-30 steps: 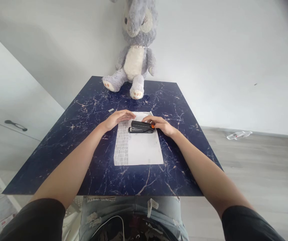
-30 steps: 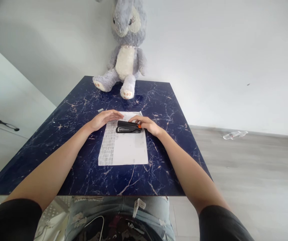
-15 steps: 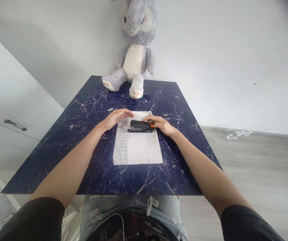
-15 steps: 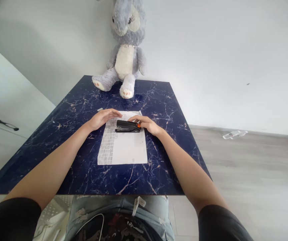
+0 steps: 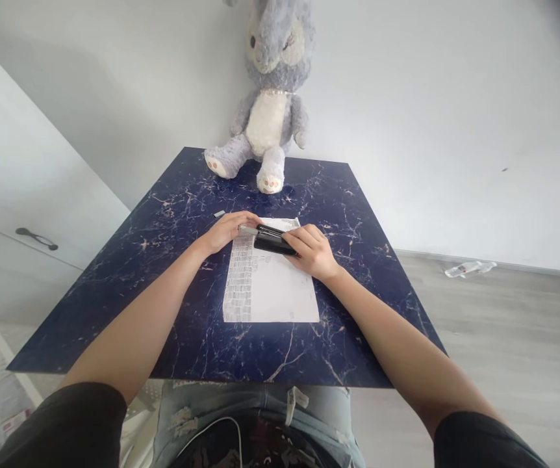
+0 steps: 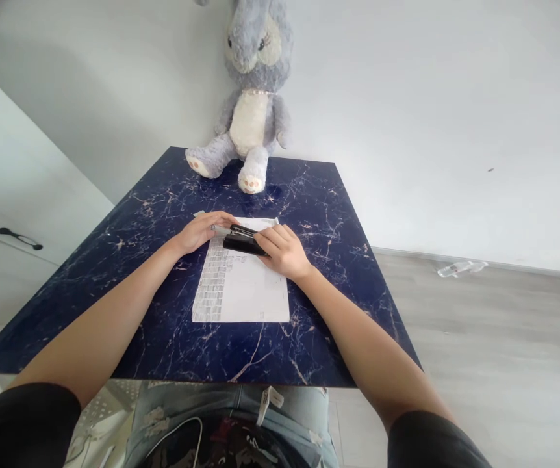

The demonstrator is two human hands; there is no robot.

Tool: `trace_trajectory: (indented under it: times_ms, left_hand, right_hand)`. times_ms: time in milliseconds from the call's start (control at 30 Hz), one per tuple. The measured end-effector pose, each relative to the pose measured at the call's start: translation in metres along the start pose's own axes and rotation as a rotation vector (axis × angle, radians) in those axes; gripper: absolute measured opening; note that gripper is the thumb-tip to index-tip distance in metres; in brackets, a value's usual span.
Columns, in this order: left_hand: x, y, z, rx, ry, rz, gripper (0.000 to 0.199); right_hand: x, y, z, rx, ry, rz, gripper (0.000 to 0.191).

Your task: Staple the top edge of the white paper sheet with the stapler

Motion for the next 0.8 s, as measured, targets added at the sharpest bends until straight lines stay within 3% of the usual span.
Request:
trace_trajectory:
  times_ms: [167, 300, 800]
  left_hand:
    - [-0.002, -0.007, -0.005, -0.037, 0.043, -0.061, 0.045]
    - [-0.005, -0.012, -0.006, 0.081, 0.036, -0.129, 0.047]
    - [-0.004, -0.008, -0.006, 0.107, 0.061, -0.09, 0.046]
  right_hand:
    - [-0.003, 0.002, 0.002, 0.021, -0.06, 0.036, 0.04]
    - [-0.004, 0.002, 0.006, 0.01, -0.091, 0.031, 0.041]
    - [-0.011, -0.002, 0.011, -0.022, -0.153, -0.019, 0.042]
Point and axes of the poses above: each hand's wrist, its own x-axis towards the middle knuckle, its own z-axis out of the palm, y = z × x, the point moved 7 cm from there along x, towards the middle knuckle, and after that the axes turned 6 degrees about z, right-handed, at the moved point
